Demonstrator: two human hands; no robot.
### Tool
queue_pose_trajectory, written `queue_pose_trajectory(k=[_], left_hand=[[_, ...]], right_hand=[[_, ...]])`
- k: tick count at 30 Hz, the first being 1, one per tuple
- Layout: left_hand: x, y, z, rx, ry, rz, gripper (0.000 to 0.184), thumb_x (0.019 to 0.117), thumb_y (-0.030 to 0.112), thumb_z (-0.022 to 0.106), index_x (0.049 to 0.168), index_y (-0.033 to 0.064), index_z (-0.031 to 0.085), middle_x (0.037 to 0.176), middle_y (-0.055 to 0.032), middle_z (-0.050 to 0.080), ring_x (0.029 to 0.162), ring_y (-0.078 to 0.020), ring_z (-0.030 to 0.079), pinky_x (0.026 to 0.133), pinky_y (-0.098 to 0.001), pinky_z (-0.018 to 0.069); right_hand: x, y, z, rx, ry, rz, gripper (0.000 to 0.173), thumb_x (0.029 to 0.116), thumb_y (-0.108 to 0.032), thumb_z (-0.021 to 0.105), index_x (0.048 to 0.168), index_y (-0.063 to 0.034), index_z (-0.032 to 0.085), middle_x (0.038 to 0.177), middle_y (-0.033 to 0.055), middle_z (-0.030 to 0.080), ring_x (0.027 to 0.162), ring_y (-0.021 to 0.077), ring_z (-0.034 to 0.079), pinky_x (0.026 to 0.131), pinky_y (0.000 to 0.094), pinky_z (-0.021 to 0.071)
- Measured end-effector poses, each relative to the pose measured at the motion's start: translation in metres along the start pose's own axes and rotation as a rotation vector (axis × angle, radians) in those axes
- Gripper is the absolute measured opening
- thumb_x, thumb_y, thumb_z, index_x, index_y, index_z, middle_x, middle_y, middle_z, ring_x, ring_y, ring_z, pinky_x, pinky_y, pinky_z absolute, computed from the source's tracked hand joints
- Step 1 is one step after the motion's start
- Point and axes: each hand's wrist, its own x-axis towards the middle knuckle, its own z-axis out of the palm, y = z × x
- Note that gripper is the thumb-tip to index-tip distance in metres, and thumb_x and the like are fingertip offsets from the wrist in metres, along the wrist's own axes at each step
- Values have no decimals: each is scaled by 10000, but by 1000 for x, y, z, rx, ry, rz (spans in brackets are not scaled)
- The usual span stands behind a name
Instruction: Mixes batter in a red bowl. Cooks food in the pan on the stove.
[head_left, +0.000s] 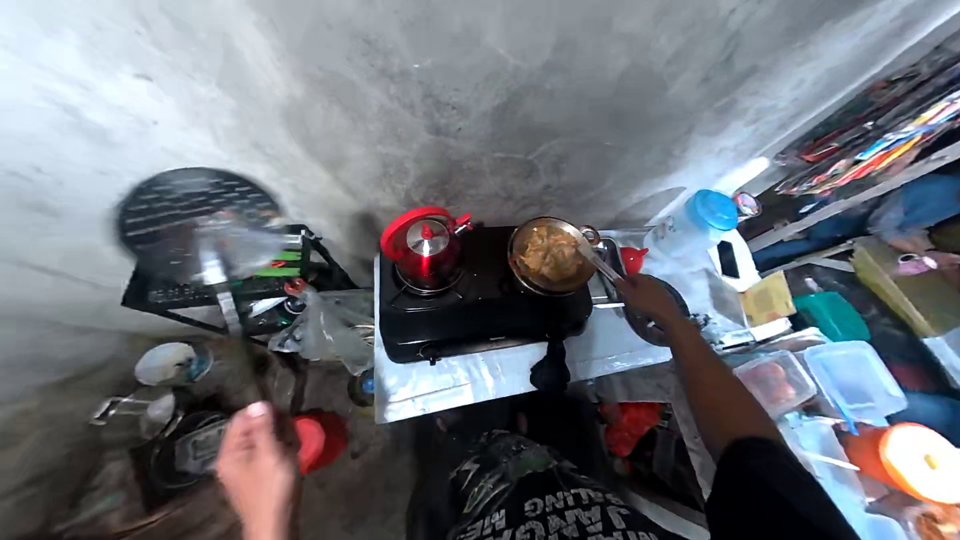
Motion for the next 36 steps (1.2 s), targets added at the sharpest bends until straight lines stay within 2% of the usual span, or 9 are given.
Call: queue_pose_trajectory(k=[5,9,13,15,18,22,26,33,36], left_hand=[[-56,44,134,72,-382,-30,383,1092,348,423,1099,25,629,713,9,533,548,-89,490,522,-301,465],[-74,49,239,167,-523,-93,408,1076,403,478,1062,32,646,772,-50,560,638,-169,526,610,-388,474],[-82,54,307,295,-534,-111,438,1087,413,444,1145,19,626,866,-118,620,774,-245,610,747,-475,519],[-84,58,322,331,-538,-121,450,1093,418,425,1162,18,619,896,-133,633,810,-263,628,775,-489,524],[-89,60,335,325,-526,-131,449,1095,428,416,1125,27,617,872,-114,612,793,-246,611,758,-469,514],[-98,55,344,216,-530,-230,418,1098,400,418,1141,37,620,826,-79,578,683,-198,552,643,-406,482],[-112,58,354,-5,-575,-401,376,1115,351,405,1153,42,616,672,-8,469,502,-118,417,467,-281,381],[-134,73,368,-232,-656,-551,381,1125,334,372,1115,33,607,586,32,383,438,-81,336,415,-227,307],[-139,68,373,-293,-643,-600,394,1131,329,340,1073,34,594,569,42,362,425,-74,325,406,-221,300]], right_hand=[[75,12,-23,-177,-71,-67,620,1087,-492,426,1140,71,683,1173,321,667,1116,471,649,961,673,485],[100,9,-29,-172,-132,-66,636,1095,-515,392,1153,52,673,1099,280,669,970,403,661,871,603,512],[120,11,-28,-103,-181,-97,677,1076,-573,401,1179,42,665,1089,248,668,905,345,642,835,548,512],[137,16,-21,-86,-176,-134,685,1064,-590,419,1141,39,680,1068,235,679,895,332,649,840,541,515],[144,23,-16,-108,-111,-203,618,1052,-564,466,1100,-4,722,1090,214,723,1032,371,694,954,611,516],[107,24,-29,-179,58,-266,473,1026,-491,574,1282,-101,660,1170,215,714,1143,431,663,969,676,488],[78,32,-32,-244,243,-340,416,1048,-431,560,1306,-113,634,1198,185,713,1114,405,683,936,638,508],[57,22,-14,-450,462,-645,281,1040,-228,597,1251,-56,665,1202,186,693,1112,380,675,922,567,524],[49,25,-9,-530,513,-707,251,1019,-225,642,1184,-40,678,1149,170,702,1057,361,691,858,529,546]])
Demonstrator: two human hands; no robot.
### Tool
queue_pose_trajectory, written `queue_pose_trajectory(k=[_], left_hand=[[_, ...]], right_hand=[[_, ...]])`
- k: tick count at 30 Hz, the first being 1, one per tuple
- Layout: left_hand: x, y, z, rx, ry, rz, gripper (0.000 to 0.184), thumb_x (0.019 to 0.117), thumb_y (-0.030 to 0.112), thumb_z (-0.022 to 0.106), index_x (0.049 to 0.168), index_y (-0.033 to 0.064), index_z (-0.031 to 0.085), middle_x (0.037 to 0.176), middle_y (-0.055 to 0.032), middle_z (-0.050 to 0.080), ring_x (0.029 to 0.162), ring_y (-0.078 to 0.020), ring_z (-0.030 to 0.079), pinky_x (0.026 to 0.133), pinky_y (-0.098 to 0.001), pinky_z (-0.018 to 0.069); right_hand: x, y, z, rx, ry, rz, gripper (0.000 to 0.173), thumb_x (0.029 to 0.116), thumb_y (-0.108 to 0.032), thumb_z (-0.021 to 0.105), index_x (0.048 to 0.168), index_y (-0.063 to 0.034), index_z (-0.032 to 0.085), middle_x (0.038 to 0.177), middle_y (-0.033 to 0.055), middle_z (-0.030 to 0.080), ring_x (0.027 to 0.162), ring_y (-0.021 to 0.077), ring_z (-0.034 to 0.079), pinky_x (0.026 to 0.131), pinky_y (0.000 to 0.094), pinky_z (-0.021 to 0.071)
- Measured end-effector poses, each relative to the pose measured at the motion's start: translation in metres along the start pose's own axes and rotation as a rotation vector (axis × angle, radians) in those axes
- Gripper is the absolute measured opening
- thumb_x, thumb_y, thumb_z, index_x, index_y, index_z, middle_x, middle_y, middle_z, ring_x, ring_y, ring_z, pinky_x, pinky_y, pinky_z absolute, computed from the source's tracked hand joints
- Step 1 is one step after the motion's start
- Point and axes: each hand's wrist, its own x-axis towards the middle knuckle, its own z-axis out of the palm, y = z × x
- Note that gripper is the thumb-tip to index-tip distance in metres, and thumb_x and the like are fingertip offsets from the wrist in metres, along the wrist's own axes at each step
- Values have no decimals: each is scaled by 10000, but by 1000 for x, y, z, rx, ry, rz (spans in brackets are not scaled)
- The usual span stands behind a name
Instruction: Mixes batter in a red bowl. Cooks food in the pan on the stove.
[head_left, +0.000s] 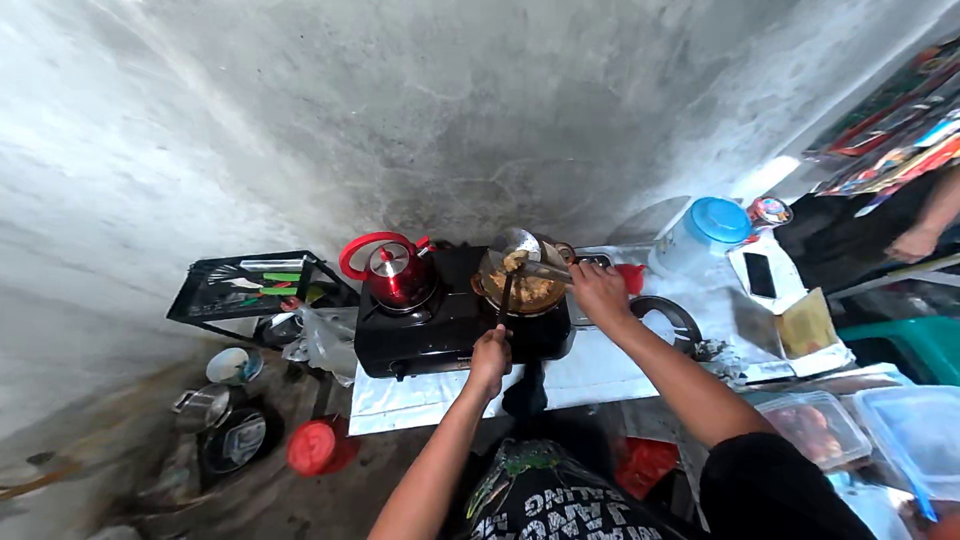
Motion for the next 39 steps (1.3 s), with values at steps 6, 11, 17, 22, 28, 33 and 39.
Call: queue_pose_trajectory(k=[6,11,17,22,28,33,39], left_hand=[[3,-7,-10,-38,18,19,373,1128,316,358,1048,38,595,553,46,347,407,-62,304,385,-210,274],[3,-6,-18,17,50,87,354,1119,314,402,1021,45,610,552,38,362,409,-73,315,383,-218,278],[3,-5,-31,50,88,118,341,1121,306,396,1060,44,607,579,30,380,425,-81,323,395,-232,292],[-1,-6,-40,51,109,111,336,1118,303,409,1058,40,609,572,28,378,426,-79,321,396,-229,284],[-7,-9,-40,48,114,98,304,1114,292,427,1038,47,589,569,27,376,421,-79,324,389,-223,281],[-9,-12,-35,90,103,80,313,1115,302,429,1066,42,596,573,21,381,422,-83,330,390,-225,288],[-15,-14,-11,85,24,53,313,1117,313,415,1091,47,579,582,26,376,431,-82,337,398,-224,296]], right_hand=[[-14,28,-47,79,-243,240,373,1029,-336,617,1224,-21,666,1152,218,709,1063,415,693,876,615,533],[2,39,-45,213,-471,440,496,1055,-482,516,1219,-42,674,1165,228,703,1155,412,660,964,627,506],[17,43,-23,371,-593,493,573,1059,-515,489,1061,18,700,1125,255,691,1119,425,659,939,649,505],[30,48,9,609,-653,581,606,1064,-524,478,1145,37,692,1132,224,702,1040,346,688,963,565,513],[25,42,45,698,-582,599,586,1068,-525,468,1138,9,700,1126,195,708,1047,324,682,953,553,515],[10,29,-8,443,-413,532,477,1060,-483,493,1326,-114,637,1213,187,704,1178,377,658,993,604,501],[11,2,-37,195,-134,203,335,1059,-294,570,1306,-82,647,1272,163,685,1161,366,669,946,586,528]])
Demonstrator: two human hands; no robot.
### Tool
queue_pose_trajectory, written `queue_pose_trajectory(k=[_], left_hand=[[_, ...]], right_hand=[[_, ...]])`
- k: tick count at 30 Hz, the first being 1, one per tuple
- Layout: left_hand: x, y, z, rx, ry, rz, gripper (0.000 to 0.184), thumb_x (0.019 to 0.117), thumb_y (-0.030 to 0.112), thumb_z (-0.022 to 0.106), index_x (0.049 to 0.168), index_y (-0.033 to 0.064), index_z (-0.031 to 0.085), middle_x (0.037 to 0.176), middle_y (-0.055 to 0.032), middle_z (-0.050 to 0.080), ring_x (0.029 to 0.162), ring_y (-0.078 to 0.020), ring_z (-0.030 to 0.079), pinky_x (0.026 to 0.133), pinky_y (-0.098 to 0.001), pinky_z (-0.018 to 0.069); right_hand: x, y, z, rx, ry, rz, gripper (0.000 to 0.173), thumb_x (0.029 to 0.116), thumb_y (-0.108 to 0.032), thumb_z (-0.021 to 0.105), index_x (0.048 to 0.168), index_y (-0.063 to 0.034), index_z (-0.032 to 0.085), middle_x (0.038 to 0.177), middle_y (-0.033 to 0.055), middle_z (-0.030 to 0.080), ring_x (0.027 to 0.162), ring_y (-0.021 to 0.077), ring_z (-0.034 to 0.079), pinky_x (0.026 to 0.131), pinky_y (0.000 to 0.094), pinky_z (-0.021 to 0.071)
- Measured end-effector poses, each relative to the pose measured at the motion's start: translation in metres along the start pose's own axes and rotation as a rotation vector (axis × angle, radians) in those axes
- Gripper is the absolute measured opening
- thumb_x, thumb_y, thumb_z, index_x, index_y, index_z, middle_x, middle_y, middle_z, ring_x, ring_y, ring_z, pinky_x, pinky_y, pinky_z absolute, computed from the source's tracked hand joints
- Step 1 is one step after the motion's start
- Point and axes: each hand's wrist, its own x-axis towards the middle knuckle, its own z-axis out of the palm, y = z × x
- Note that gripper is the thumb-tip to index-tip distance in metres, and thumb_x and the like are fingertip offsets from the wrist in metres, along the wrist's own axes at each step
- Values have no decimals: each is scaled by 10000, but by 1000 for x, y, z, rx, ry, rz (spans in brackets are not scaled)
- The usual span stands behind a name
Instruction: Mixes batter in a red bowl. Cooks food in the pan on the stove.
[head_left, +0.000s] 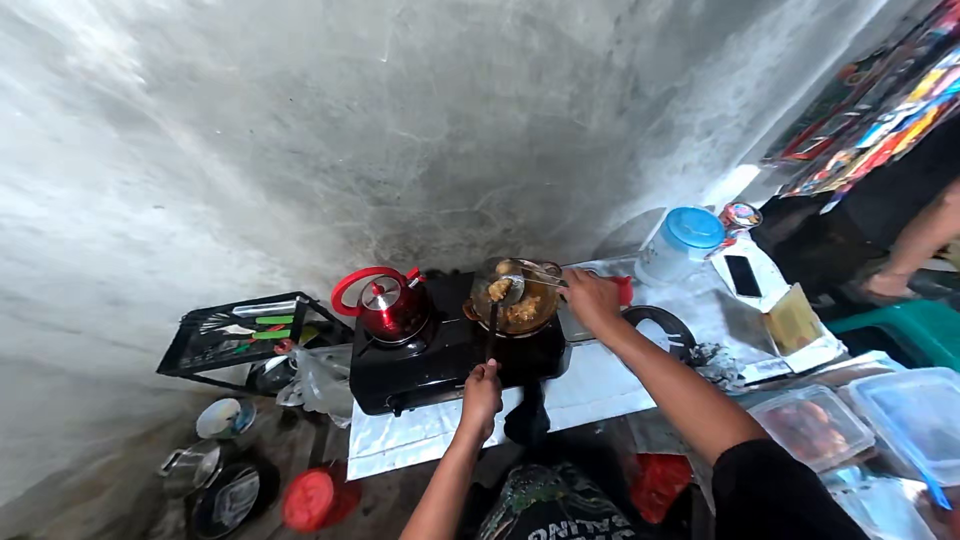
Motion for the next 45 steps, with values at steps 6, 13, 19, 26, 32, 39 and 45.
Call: queue_pose_trajectory(k=[6,13,19,26,32,39,45], left_hand=[[-3,-4,9,-92,-47,-65,362,1126,321,371,1093,36,590,562,46,351,417,-62,309,391,-206,275],[2,-6,1,-93,-16,-45,361,1125,322,375,1071,39,593,560,42,355,418,-68,308,390,-212,266],[4,15,-6,-75,14,33,349,1124,309,385,1068,36,594,569,37,374,420,-69,320,390,-214,281],[4,21,-13,-83,58,87,331,1121,300,398,1053,43,595,575,32,365,426,-78,320,396,-223,289],[-1,8,-28,-25,57,37,331,1119,306,407,1065,41,598,578,36,373,426,-73,319,391,-216,281],[-5,-4,-19,21,-23,-35,350,1120,326,396,1101,45,604,580,36,371,426,-75,319,394,-219,279],[-5,-9,-6,-10,-84,-53,345,1118,316,404,1081,42,611,574,36,375,426,-70,320,393,-214,272]], right_hand=[[-7,-2,-8,-202,104,-236,279,1018,-177,635,1266,-53,660,1257,170,676,1144,363,665,927,541,534],[-12,25,-44,-117,-237,117,406,1044,-408,576,1128,-32,702,1069,214,721,1039,420,692,855,624,531],[2,32,-24,81,-491,293,513,1055,-456,527,1010,26,695,1112,254,686,1103,425,659,908,646,508],[14,46,35,312,-538,357,591,1062,-515,479,1090,29,707,1117,233,705,1069,375,682,955,601,508],[-15,39,7,74,-352,322,462,1063,-462,492,1244,-70,656,1205,207,698,1179,390,653,972,620,494],[-19,9,-10,19,-5,148,358,1067,-347,551,1263,-59,633,1179,197,698,1036,408,697,855,613,539],[-5,-12,-6,-103,103,-64,313,1041,-295,606,1210,-38,661,1137,182,696,1010,383,698,803,558,565]])
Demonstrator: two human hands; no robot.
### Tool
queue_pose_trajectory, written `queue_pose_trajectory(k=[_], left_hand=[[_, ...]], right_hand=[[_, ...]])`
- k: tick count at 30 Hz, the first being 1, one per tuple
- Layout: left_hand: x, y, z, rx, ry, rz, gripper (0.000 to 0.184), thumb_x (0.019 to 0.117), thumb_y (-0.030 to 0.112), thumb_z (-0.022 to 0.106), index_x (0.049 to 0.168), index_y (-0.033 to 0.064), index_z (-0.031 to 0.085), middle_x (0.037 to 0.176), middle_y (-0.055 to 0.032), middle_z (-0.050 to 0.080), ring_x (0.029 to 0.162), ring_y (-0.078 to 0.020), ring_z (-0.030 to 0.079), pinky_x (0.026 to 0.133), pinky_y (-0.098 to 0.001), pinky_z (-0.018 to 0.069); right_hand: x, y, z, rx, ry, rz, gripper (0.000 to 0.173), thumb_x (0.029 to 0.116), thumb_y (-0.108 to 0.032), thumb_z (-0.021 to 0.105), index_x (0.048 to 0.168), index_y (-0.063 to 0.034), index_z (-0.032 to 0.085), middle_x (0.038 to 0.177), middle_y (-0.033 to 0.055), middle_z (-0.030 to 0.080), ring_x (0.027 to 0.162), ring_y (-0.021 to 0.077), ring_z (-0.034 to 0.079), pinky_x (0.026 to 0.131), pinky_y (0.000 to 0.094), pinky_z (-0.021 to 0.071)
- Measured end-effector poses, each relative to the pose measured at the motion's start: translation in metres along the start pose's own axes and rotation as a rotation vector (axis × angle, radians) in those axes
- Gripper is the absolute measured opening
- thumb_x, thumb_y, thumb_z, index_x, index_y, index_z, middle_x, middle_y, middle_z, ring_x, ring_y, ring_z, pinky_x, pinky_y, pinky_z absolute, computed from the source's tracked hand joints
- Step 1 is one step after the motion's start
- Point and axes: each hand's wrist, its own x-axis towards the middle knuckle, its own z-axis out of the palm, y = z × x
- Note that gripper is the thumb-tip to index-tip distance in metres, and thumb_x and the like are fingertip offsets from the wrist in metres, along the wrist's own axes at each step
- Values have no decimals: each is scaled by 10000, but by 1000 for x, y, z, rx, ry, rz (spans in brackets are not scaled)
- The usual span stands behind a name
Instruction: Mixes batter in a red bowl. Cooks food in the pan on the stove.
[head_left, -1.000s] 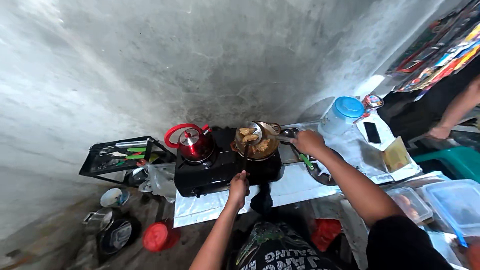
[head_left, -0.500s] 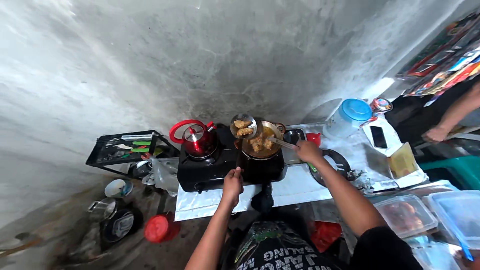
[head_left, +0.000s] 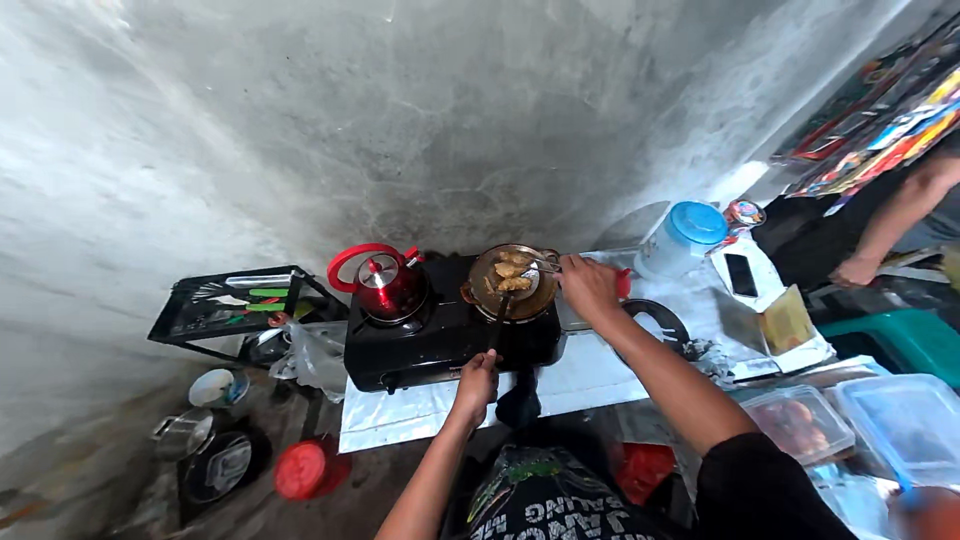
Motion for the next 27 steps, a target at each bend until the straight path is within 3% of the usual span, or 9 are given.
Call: queue_pose_trajectory(k=[4,8,12,16,19,23,27], left_hand=[[7,-6,-3,-33,1,-14,357,1118,329,401,1071,45,612,572,35,371,421,-70,314,387,-212,271],[12,-2,-8,-41,37,6,355,1119,325,401,1066,43,610,567,35,370,419,-71,314,387,-213,268],[11,18,-19,5,75,63,347,1119,315,401,1064,44,611,572,37,372,422,-73,314,391,-220,272],[1,50,-24,35,73,133,341,1121,312,395,1064,50,608,574,37,371,424,-74,316,395,-224,289],[-7,68,-25,24,58,186,341,1120,311,394,1072,53,612,584,35,374,430,-75,316,397,-223,286],[-11,72,-25,7,43,212,327,1120,298,392,1087,55,608,590,39,366,441,-79,322,402,-228,300],[-6,54,-28,2,72,154,321,1119,296,406,1078,45,601,585,33,381,427,-71,327,392,-217,298]], right_hand=[[-2,0,-25,44,-97,44,383,1032,-381,599,1232,-62,668,1139,162,715,986,373,711,813,593,555],[-2,22,-25,120,-107,206,426,1029,-455,581,1191,-78,696,1089,183,728,981,403,708,810,638,541],[-2,41,-10,204,-379,392,506,1053,-479,507,1102,-16,705,1081,251,706,1081,439,674,889,659,515],[-6,45,24,335,-620,394,564,1056,-498,494,1087,27,699,1154,260,676,1125,416,649,958,635,495],[-9,36,46,435,-645,429,612,1068,-526,444,1069,35,689,1128,255,673,1102,394,654,951,603,502],[-10,30,84,567,-624,446,604,1056,-533,475,1055,24,708,1086,234,696,1049,373,676,942,602,513],[-20,24,47,376,-580,409,522,1055,-496,491,1108,-24,705,1166,215,693,1152,382,649,966,617,499]])
